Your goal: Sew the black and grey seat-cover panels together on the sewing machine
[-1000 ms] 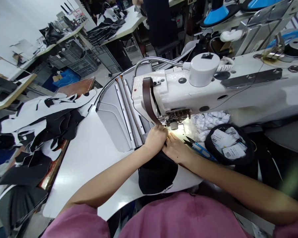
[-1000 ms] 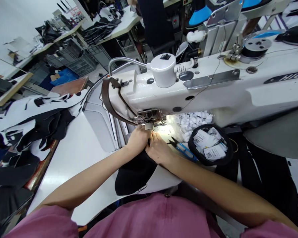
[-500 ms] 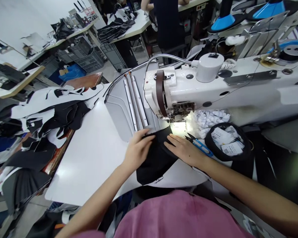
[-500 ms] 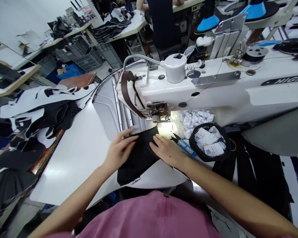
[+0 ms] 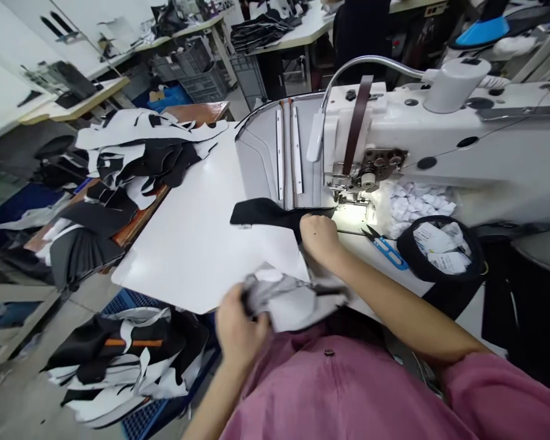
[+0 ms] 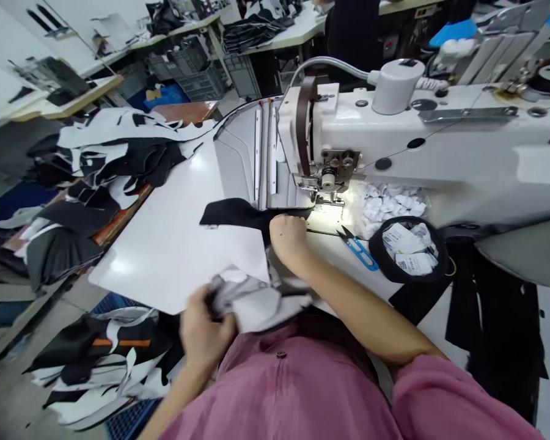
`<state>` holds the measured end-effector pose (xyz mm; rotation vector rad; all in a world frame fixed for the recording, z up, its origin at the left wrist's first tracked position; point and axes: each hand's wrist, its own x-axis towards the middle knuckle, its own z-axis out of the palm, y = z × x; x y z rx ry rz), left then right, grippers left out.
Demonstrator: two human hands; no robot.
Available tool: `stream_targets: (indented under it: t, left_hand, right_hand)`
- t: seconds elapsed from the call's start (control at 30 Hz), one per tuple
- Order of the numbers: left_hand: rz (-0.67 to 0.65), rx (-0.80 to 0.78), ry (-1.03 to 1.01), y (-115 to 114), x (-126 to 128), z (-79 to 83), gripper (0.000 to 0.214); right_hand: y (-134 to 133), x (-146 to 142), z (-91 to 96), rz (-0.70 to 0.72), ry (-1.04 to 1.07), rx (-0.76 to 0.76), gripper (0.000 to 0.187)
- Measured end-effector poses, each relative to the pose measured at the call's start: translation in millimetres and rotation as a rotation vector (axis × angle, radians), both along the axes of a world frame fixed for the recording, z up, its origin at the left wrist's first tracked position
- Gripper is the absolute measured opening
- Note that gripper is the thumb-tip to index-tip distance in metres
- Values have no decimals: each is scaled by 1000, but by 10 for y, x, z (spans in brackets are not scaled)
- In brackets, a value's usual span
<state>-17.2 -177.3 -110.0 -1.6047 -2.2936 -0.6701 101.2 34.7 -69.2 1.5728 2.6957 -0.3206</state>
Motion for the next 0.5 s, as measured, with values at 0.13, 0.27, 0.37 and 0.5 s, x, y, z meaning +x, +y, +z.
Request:
stream_targets:
  t: [0.13,0.27,0.37,0.5]
  left_hand:
    - [165,0,143,-188,-646,650,30]
    - [-149,-58,-13,-273,-398,714,28]
    - [-525,-135,44,-225,129,192,36]
    - [-148,-171,131,71,324,-506,53]
  right_hand:
    - [-100,-19,-97,-33,-41,77,46]
    - [-128,-20,-83,-39,-41,96,44]
    - [-229,-61,28,32,47,111,44]
    - [-529,-230,189,237,249,49,40]
